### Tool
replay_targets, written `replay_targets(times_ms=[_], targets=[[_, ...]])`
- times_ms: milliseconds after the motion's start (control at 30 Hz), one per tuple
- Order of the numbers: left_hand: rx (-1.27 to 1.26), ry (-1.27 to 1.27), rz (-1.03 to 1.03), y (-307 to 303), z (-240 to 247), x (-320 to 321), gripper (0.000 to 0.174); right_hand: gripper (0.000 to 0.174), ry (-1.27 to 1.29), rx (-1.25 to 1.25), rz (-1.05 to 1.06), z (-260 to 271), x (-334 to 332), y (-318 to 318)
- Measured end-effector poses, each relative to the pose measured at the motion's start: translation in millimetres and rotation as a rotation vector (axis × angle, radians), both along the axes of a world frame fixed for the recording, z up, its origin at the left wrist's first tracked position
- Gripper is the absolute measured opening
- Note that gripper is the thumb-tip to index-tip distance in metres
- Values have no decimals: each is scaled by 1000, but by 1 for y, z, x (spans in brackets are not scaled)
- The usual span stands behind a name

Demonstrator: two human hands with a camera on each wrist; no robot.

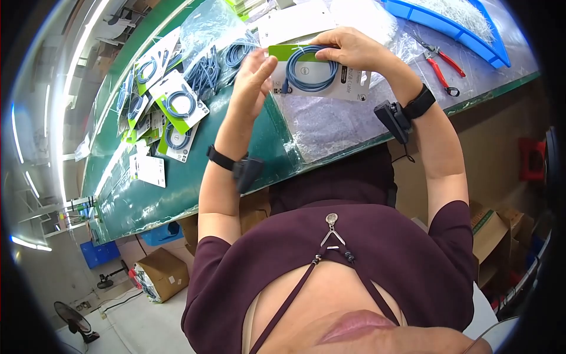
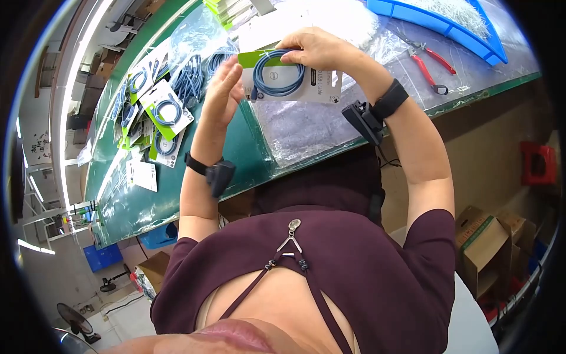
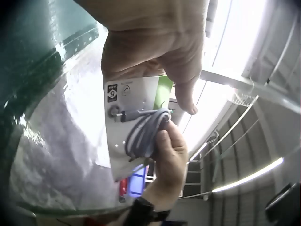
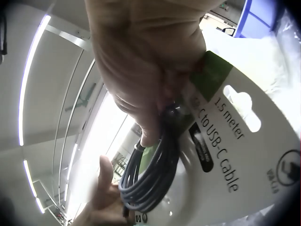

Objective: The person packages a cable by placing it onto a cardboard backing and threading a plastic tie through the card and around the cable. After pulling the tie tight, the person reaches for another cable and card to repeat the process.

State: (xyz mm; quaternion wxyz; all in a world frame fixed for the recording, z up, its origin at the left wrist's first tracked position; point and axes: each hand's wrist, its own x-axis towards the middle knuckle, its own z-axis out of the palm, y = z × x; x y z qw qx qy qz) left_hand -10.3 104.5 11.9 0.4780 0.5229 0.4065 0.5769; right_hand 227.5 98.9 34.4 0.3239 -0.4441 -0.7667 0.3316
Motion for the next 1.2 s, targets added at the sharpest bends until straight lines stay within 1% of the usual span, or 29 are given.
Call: replay_targets(times_ms=[100,133,233,267,367,400,500,533,633,800,900,933,1033,1200], targets=[[-656,-331,-688,-7,9,-15,50,25,-191,92,17,14,-8,-7],[-655,-335,-684,-7,7,-16,50,25,-193,92,22,18,-11,-11],[-573,-206,-691,-6,-7,-11,44,27,-327,229,17,25,-16,-25],[-575,-213,-690,-9,-8,-6,44,27,-332,226,21,23,-15,-26],[-546,-192,-529,-21,-10,7,43,23,-29,73,35,11,-10,-24],[-550,-191,-529,-24,-7,8,43,23,-28,70,34,10,-4,-22],[-426,-75,-428,-31,0,10,40,19,-216,332,95,17,14,-17],[-430,-80,-426,-32,-2,10,40,19,-217,328,99,14,11,-19],[-436,-122,-389,-30,-8,13,39,17,-519,748,-87,5,-8,-32],[-472,-207,-417,-34,-14,15,37,18,-578,723,-149,-4,-19,-36],[-459,-167,-391,-34,-13,13,37,16,-560,823,-212,-8,-27,-36],[-460,-168,-390,-35,-12,13,37,16,-561,822,-211,-9,-27,-35],[-397,-170,-339,-36,-10,14,38,17,-433,761,-203,-11,-26,-31],[-400,-163,-360,-31,-15,11,38,15,-386,713,-239,-22,-28,-25]])
